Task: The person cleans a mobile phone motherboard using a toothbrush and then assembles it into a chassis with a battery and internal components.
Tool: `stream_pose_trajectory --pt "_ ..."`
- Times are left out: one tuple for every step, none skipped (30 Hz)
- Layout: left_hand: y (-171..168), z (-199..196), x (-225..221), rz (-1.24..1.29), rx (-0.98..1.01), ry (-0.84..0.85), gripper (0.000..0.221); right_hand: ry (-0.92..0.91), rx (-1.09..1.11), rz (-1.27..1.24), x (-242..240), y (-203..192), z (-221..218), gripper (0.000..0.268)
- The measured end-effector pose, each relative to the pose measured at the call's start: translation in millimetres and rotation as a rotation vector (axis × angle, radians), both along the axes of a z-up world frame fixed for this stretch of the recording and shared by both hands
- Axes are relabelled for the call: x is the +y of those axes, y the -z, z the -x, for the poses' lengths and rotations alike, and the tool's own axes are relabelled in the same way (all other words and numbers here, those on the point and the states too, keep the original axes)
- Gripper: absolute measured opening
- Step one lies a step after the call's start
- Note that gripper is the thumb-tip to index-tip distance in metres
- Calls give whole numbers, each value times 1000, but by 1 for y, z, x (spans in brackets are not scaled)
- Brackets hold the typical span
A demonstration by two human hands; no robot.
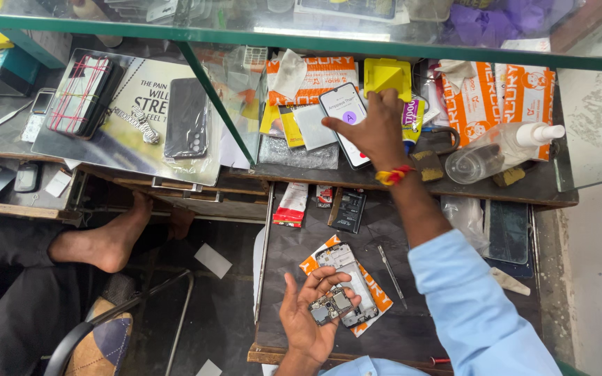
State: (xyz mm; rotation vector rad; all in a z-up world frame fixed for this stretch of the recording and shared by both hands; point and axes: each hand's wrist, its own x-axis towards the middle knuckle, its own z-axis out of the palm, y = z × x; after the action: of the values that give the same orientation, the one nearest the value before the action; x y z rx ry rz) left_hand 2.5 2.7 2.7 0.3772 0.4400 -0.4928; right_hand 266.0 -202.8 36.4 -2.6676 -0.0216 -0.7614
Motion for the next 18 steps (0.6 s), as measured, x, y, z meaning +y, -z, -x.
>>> stream_pose_trajectory --pt "1 1 0 -4 2 -2 81 -46 -41 -62 -5 -7 8 80" --pt "2 1 0 -8 4 -4 81 -92 -82 -125 -11 -15 21 75" --pt "3 1 1 2 -4 -6 81 -137 -121 -186 -18 -24 38 70" --pt "4 1 2 13 -12 -9 81 -161 -43 -324 -24 -32 63 60" --pt "5 0 3 25 -22 -12 81 -187 34 -462 -28 -38 93 50" --pt "7 -2 3 18 -20 -2 82 -268 74 -642 -25 -41 124 34" --pt "8 -3 4 10 -11 9 82 -345 121 -823 -22 -44 156 21" --pt "9 -5 3 2 -1 20 82 -362 207 -920 -19 -48 185 18" --pt "11 -5 3 14 -3 26 83 -369 300 -1026 -17 -52 216 16" --pt "14 -8 0 27 -5 32 84 -471 286 -891 -19 -56 240 17" --pt "16 -10 -1 37 -1 42 85 -566 274 -758 -19 -60 264 26" --pt "17 -12 -1 33 -9 43 85 -723 240 -984 -11 -59 287 31" --pt "18 -15 -3 33 -22 50 86 -874 188 -1205 -6 -58 304 36" --pt "18 -16 -4 33 -35 57 86 -967 175 -1319 -3 -57 317 35" --pt "19 -17 -8 41 -46 58 87 -991 196 -1324 -3 -55 325 34" --pt "18 -18 -10 50 -56 59 88 -1012 212 -1337 -4 -54 333 34" --pt "17 -20 -11 56 -72 62 89 -1010 229 -1317 -6 -53 337 33" --pt "15 -20 -12 58 -84 68 89 -1006 246 -1304 -6 -54 345 32"
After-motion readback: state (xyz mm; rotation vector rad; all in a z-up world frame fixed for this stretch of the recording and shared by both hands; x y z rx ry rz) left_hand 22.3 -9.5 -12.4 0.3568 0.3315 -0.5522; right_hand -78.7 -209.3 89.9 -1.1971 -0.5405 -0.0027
